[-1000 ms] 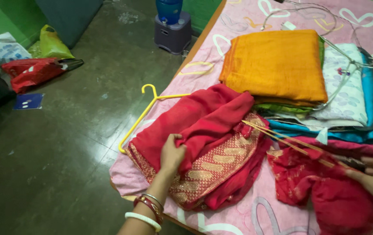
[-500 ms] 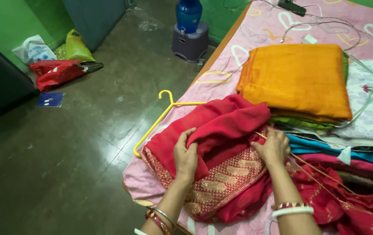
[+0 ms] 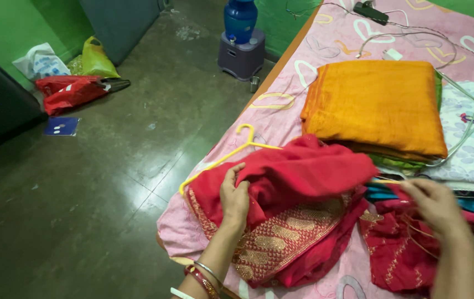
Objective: The person folds a red cloth and a matching garment on a bed, attaches the items to a yellow plastic hanger, and hangs the hanger on a rod inside a metal closet.
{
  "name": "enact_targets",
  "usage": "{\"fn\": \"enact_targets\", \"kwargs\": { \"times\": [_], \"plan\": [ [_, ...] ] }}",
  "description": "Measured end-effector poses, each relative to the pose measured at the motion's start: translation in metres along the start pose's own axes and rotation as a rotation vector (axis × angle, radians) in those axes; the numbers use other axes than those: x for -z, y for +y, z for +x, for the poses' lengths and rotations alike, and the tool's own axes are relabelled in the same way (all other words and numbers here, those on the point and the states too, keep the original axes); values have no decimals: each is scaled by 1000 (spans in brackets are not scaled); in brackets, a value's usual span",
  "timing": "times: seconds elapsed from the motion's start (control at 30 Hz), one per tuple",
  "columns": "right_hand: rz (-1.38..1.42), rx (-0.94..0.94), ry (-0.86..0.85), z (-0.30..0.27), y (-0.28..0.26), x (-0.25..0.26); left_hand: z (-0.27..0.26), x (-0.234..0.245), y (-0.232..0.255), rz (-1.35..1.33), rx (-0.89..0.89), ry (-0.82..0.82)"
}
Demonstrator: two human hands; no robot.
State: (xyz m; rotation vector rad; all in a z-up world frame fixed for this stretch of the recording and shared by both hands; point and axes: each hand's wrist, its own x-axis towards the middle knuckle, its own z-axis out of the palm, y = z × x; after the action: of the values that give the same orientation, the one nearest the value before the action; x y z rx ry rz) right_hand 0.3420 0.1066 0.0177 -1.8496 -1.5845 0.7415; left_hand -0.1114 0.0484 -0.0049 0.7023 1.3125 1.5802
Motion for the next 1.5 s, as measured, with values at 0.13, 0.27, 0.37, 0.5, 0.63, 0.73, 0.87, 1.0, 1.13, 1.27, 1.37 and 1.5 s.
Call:
{"fn": "enact_targets", "kwargs": {
  "times": [0.13, 0.27, 0.37, 0.5, 0.63, 0.73, 0.87, 1.0, 1.13, 1.27, 1.37, 1.5],
  "plan": [
    [-86, -115, -75, 5, 13, 6, 0, -1, -8, 174, -135, -111],
    [-82, -44, -131, 5, -5, -31, -22, 3, 8, 733, -17, -848],
    [-144, 19, -42, 1, -42, -67, -30, 2, 24, 788, 111, -1127],
    [-277, 151, 109, -5, -77, -101, -6, -15, 34, 865, -61, -681],
    [-351, 156, 454, -18, -69, -116, 35, -51, 17, 1012, -333, -562],
    [-128, -92, 733, -40, -51, -124, 49, -85, -18, 1107, -567, -572],
    [100, -421, 786, -64, -29, -143, 71, -114, -52, 1268, -776, -541],
    [894, -405, 547, -66, -13, -158, 81, -110, -42, 1490, -365, -712],
    [1025, -567, 455, -80, -34, -177, 92, -104, -11, 1569, -282, -856],
    [894, -467, 422, -90, -62, -189, 119, -98, 6, 1467, -124, -891],
    [987, -191, 443, -86, -102, -194, 138, -88, -1, 1430, -225, -773],
    [1190, -89, 374, -59, -166, -202, 175, -62, -6, 1426, -399, -383]
  ]
}}
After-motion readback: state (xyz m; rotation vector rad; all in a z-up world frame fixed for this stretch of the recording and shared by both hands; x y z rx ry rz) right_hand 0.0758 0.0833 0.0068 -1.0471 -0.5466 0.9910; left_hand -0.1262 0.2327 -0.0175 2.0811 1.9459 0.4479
